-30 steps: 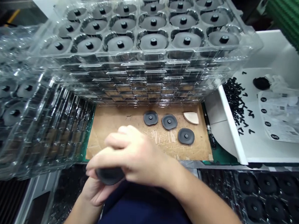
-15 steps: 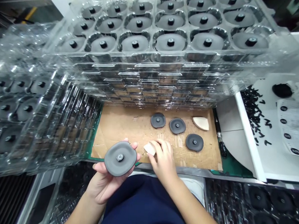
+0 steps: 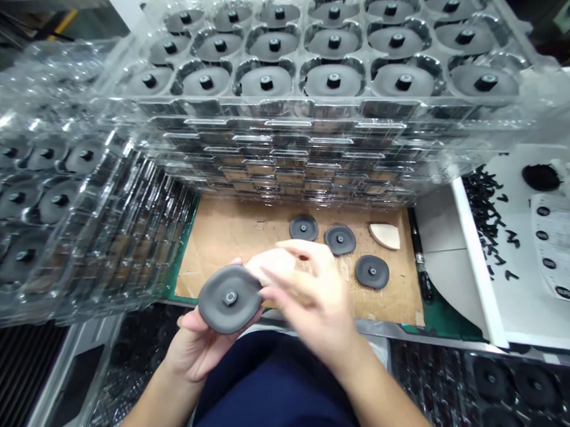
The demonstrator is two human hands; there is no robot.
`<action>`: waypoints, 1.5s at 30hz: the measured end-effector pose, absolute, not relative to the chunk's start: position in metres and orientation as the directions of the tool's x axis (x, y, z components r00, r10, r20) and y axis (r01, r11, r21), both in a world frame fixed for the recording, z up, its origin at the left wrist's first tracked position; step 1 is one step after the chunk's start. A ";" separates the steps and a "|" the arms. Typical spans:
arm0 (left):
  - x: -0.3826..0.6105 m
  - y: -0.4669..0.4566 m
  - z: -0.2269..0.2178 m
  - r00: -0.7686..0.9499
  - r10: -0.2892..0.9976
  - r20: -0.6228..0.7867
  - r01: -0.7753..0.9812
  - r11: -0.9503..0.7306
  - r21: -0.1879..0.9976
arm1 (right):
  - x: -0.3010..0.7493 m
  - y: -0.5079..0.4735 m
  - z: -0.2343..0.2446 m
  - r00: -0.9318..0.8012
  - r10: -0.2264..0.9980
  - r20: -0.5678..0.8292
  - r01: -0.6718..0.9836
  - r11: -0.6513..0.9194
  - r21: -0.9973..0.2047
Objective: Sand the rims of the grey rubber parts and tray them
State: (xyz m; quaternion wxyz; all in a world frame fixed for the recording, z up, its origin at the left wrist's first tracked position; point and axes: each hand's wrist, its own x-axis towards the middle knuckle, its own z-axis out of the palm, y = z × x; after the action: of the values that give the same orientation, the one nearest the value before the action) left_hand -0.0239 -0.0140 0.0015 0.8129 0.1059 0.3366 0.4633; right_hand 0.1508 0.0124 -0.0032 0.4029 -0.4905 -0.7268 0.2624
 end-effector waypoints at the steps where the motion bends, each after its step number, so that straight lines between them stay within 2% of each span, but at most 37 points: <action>1: -0.024 -0.014 0.001 0.336 0.826 -0.453 -0.670 0.548 0.501 | 0.150 0.014 0.009 -0.264 0.881 0.392 0.474 0.472 -0.743; 3: -0.025 -0.013 -0.001 0.318 0.821 -0.475 -0.651 0.553 0.520 | 0.151 0.016 0.023 -0.385 0.807 0.447 0.442 0.586 -0.679; 5: -0.025 -0.013 -0.002 0.306 0.813 -0.496 -0.649 0.559 0.516 | 0.153 0.018 0.027 -0.447 0.800 0.400 0.465 0.590 -0.660; 7: -0.024 -0.013 -0.001 0.315 0.805 -0.502 -0.661 0.566 0.493 | 0.154 0.021 0.026 -0.469 0.802 0.370 0.485 0.584 -0.651; 11: -0.021 -0.011 0.002 0.361 0.787 -0.499 -0.649 0.597 0.471 | 0.152 0.024 0.023 -0.459 0.778 0.430 0.412 0.615 -0.673; 15: -0.026 -0.011 0.001 0.284 0.821 -0.496 -0.668 0.540 0.512 | 0.155 0.020 0.021 -0.468 0.819 0.332 0.462 0.547 -0.698; 18: -0.026 -0.009 0.001 0.270 0.829 -0.490 -0.675 0.526 0.518 | 0.153 0.016 0.019 -0.403 0.842 0.359 0.488 0.529 -0.694; 22: -0.018 -0.003 0.010 0.192 0.868 -0.458 -0.676 0.455 0.579 | 0.139 0.002 0.020 -0.218 0.892 0.396 0.529 0.449 -0.720; 29: -0.007 -0.001 0.012 0.043 0.925 -0.378 -0.667 0.308 0.679 | 0.133 -0.016 0.024 -0.131 0.924 0.358 0.533 0.370 -0.761; 31: -0.006 -0.001 0.011 0.044 0.922 -0.386 -0.667 0.314 0.675 | 0.132 -0.014 0.024 -0.126 0.925 0.358 0.536 0.367 -0.760; 34: -0.008 -0.001 0.010 0.059 0.913 -0.404 -0.682 0.332 0.651 | 0.130 -0.009 0.022 -0.220 0.911 0.348 0.488 0.412 -0.770; 39: -0.012 -0.001 0.007 -0.022 0.894 -0.447 -0.684 0.313 0.660 | 0.124 -0.005 0.018 -0.150 0.927 0.344 0.516 0.370 -0.773; 42: -0.013 -0.002 0.004 0.006 0.876 -0.483 -0.691 0.353 0.631 | 0.123 -0.004 0.016 -0.224 0.904 0.364 0.471 0.427 -0.772; 45: -0.016 -0.003 0.002 -0.010 0.890 -0.456 -0.730 0.305 0.612 | 0.125 0.011 0.001 -0.098 0.944 0.314 0.490 0.321 -0.810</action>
State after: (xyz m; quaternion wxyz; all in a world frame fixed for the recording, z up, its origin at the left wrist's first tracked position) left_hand -0.0159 -0.0031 0.0017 0.6965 0.0981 0.4091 0.5813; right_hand 0.1249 0.0113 0.0007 0.4267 -0.5185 -0.6916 0.2660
